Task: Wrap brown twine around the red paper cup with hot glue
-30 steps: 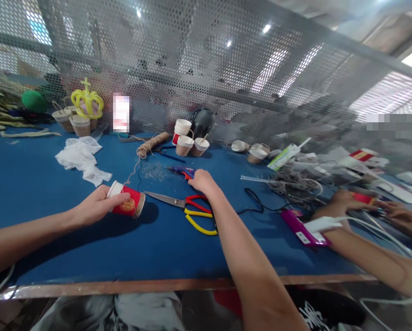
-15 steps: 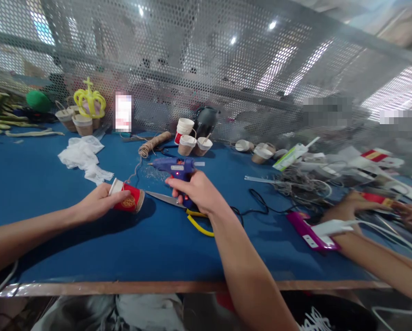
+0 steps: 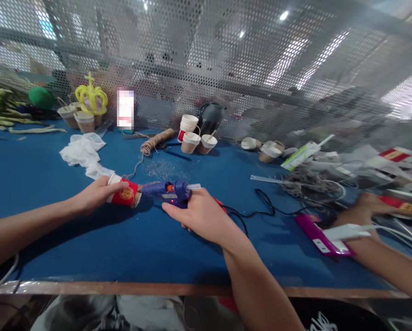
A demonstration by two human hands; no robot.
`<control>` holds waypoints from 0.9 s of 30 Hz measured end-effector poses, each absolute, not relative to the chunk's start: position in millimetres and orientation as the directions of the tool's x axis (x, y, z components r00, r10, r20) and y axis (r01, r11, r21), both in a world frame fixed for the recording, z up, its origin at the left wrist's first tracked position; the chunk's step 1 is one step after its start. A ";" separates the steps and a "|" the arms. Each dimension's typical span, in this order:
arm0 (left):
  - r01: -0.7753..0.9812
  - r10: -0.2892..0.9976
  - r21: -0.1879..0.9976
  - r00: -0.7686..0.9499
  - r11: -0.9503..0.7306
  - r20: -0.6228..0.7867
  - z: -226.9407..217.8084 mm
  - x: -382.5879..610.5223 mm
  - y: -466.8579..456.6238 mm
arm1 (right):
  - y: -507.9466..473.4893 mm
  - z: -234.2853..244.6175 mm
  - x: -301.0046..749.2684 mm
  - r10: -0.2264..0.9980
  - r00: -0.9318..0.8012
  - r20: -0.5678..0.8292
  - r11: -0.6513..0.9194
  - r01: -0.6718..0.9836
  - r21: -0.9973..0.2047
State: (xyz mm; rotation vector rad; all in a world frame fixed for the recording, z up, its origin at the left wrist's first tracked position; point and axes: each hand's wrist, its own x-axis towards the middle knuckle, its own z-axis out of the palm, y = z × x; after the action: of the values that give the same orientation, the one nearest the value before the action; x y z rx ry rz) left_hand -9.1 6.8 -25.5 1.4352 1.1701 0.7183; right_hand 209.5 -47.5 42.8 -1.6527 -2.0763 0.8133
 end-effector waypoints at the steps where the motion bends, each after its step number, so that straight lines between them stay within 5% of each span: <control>1: 0.256 0.929 0.963 0.329 0.084 -0.168 -25.6 -9.1 6.7 | -47.9 42.5 208.6 0.966 -0.253 -0.060 0.158 0.755 -0.636; 13: 0.300 0.935 0.949 0.300 0.096 -0.190 -25.8 -9.4 6.9 | -48.2 38.0 203.8 0.917 -0.389 0.091 0.383 0.789 -0.481; 27: 0.276 0.940 0.958 0.300 0.079 -0.164 -25.0 -9.4 6.5 | -50.5 38.5 203.6 0.902 -0.419 0.104 0.421 0.801 -0.427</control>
State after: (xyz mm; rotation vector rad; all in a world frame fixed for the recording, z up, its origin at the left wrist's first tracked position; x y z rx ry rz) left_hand -9.4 6.5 -25.0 1.4375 1.2003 0.7397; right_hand 203.6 -50.5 38.5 -1.4691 -2.3625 0.4502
